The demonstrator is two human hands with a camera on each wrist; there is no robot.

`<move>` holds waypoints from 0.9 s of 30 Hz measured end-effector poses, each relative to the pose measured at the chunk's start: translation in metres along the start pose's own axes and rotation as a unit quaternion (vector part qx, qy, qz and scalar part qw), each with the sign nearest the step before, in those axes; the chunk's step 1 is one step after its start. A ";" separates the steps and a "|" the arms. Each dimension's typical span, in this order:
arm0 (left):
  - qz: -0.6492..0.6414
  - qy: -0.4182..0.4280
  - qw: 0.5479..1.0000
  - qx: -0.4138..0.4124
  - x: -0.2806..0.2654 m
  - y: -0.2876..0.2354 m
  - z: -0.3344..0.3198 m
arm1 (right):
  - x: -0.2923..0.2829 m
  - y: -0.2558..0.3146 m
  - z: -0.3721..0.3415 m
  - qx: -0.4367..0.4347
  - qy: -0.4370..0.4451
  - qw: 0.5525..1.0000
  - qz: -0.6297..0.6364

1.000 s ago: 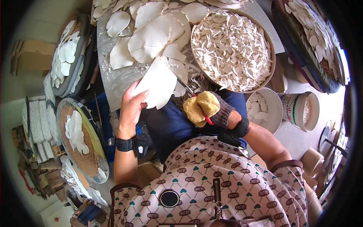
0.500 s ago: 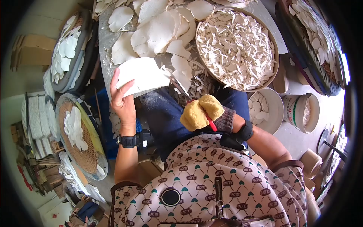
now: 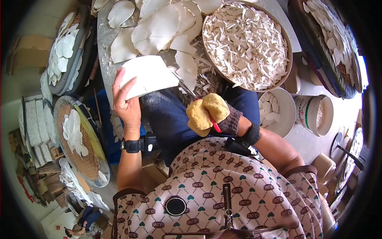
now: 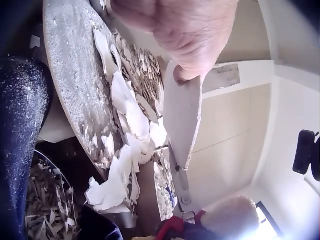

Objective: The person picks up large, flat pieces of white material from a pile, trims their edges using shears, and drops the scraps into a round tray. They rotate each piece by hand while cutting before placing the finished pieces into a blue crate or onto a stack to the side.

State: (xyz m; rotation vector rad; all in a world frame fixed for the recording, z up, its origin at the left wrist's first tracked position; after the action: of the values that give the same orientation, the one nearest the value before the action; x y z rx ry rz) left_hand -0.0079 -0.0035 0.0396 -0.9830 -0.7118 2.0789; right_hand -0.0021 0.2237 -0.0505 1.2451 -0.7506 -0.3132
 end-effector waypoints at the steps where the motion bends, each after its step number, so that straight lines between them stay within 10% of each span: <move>1: 0.009 -0.011 1.000 -0.019 -0.002 0.001 0.001 | -0.003 -0.007 -0.002 0.013 -0.005 1.000 -0.007; 4: -0.130 -0.033 0.971 -0.197 -0.009 0.036 -0.013 | -0.013 -0.026 -0.002 0.040 -0.003 0.986 0.164; 11: -0.377 0.010 0.813 -0.443 0.024 0.039 -0.035 | -0.026 -0.018 0.008 -0.029 -0.095 0.991 -0.089; 14: -0.384 0.057 0.788 -0.477 0.037 0.025 -0.036 | -0.026 -0.001 0.005 -0.103 -0.141 0.922 -0.347; 20: -0.371 0.131 0.788 -0.474 0.053 0.014 -0.038 | -0.026 -0.008 0.008 -0.016 -0.110 0.991 0.070; 25: -0.368 0.138 0.799 -0.455 0.055 0.008 -0.035 | -0.037 -0.003 0.006 -0.054 -0.079 0.978 -0.185; 27: -0.360 0.080 0.825 -0.428 0.050 0.018 -0.036 | -0.026 -0.012 0.007 0.080 -0.085 0.968 0.221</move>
State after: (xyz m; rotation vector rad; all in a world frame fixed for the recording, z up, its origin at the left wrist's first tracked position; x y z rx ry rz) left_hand -0.0081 0.0315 -0.0142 -1.0734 -1.6889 0.9598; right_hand -0.0238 0.2308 -0.0695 1.1719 -1.1957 0.0091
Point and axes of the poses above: each hand's wrist, its own z-axis towards the middle knuckle, its own x-axis out of the palm, y = z × x, the point moved 6 cm from there along z, towards the middle knuckle, and after that the axes turned 13 degrees about -z, right-handed, at the moved point
